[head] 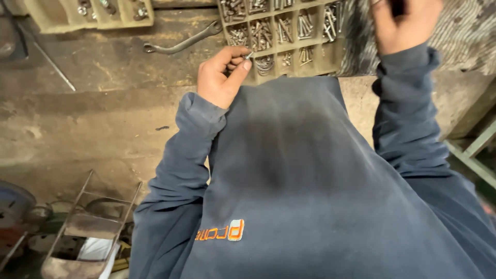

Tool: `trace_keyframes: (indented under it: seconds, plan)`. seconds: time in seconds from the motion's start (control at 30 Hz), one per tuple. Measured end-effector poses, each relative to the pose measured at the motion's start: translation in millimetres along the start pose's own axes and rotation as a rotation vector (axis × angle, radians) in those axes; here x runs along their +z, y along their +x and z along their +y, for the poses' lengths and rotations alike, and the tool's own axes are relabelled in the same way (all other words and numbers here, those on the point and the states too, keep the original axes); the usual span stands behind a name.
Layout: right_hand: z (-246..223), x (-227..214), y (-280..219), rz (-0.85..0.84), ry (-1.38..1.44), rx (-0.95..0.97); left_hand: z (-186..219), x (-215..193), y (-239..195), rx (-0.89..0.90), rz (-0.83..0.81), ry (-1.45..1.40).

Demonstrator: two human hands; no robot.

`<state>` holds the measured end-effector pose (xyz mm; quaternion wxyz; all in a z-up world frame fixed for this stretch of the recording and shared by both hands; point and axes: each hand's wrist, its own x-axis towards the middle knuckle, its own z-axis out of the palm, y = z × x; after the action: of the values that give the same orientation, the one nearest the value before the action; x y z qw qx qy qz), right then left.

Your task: Sorting and inspecting various bolts and nuts within a compartmented hardware organizer on a workbench.

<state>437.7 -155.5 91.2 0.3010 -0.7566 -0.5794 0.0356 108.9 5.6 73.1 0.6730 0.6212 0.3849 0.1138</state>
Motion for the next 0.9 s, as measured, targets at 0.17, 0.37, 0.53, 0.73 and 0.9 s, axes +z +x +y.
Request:
trace_keyframes:
  seconds: [0.17,0.37,0.53,0.73,0.9]
  plan:
    - [-17.3,7.3,-3.5,-0.24,0.129,0.239,12.4,-2.0,16.5,0.015,-0.05,0.057]
    - [-41.6,26.3,7.3,-0.252,0.265,0.158,20.4,-3.8,25.8,0.026,-0.068,0.103]
    - [-48.7,50.2,9.5,-0.27,0.353,0.174,8.5,21.4,39.0,0.052,-0.019,0.033]
    - [-49.7,61.6,14.9,-0.292,0.293,0.02,-9.1,36.3,58.7,0.151,0.069,0.013]
    - [-41.7,64.0,14.8,-0.309,0.487,0.164,-16.3,34.1,60.9,0.32,0.126,0.141]
